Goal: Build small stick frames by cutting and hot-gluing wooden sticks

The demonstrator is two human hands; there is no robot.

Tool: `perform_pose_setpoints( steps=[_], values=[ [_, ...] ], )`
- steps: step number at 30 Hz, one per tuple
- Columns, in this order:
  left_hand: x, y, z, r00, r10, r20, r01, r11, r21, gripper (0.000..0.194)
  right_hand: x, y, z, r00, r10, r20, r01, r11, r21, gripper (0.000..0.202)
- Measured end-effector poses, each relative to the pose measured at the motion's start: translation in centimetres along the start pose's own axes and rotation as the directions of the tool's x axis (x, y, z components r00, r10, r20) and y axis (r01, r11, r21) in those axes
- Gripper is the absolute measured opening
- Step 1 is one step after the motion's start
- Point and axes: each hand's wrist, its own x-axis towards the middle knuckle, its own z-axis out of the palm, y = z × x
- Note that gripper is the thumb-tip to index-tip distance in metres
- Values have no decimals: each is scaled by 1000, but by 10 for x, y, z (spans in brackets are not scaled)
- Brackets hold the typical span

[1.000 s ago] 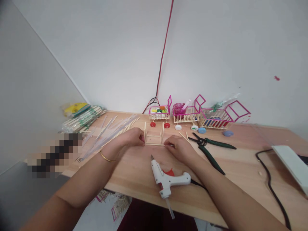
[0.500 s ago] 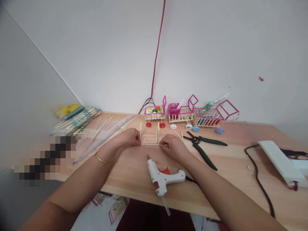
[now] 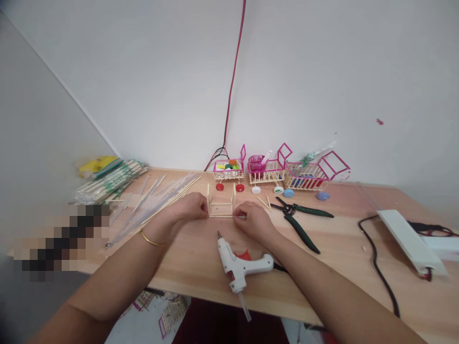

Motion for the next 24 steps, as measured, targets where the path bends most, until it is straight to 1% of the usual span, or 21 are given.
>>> perform_pose_setpoints(
  steps=[8, 12, 14, 16, 19, 22, 23, 24],
  values=[
    [-3, 2, -2, 1000, -15, 10, 15, 999, -47, 16, 3, 0, 0, 1000, -2, 23, 2, 1000, -13, 9],
    [-3, 1, -3, 1000, 11, 21, -10, 999, -54, 14, 3, 0, -3, 999, 2, 44, -1, 1000, -20, 9],
    [-3, -1, -5, 999, 34, 26, -32, 996, -83, 13, 2, -1, -6, 998, 4, 57, -2, 1000, -30, 8],
    [-5, -5, -10, 999, 52, 12, -50, 991, -120, 18, 1, -2, -11, 998, 11, 59, -9, 999, -45, 8],
    [-11, -13, -25, 995, 78, -66, -87, 984, -152, 26, -3, -6, -22, 999, 3, 47, 0, 998, -66, 10],
    [-27, -14, -47, 983, 56, -174, -88, 980, -181, 24, -7, -10, -36, 999, -43, 24, 45, 995, -88, 10],
    [-34, -12, -53, 970, 28, -243, -70, 984, -166, 24, -8, -11, -40, 998, -63, 14, 64, 993, -97, 10],
    [-42, -7, -59, 938, 7, -348, -53, 991, -125, 25, -9, -12, -43, 996, -86, 6, 87, 991, -106, 9]
  ],
)
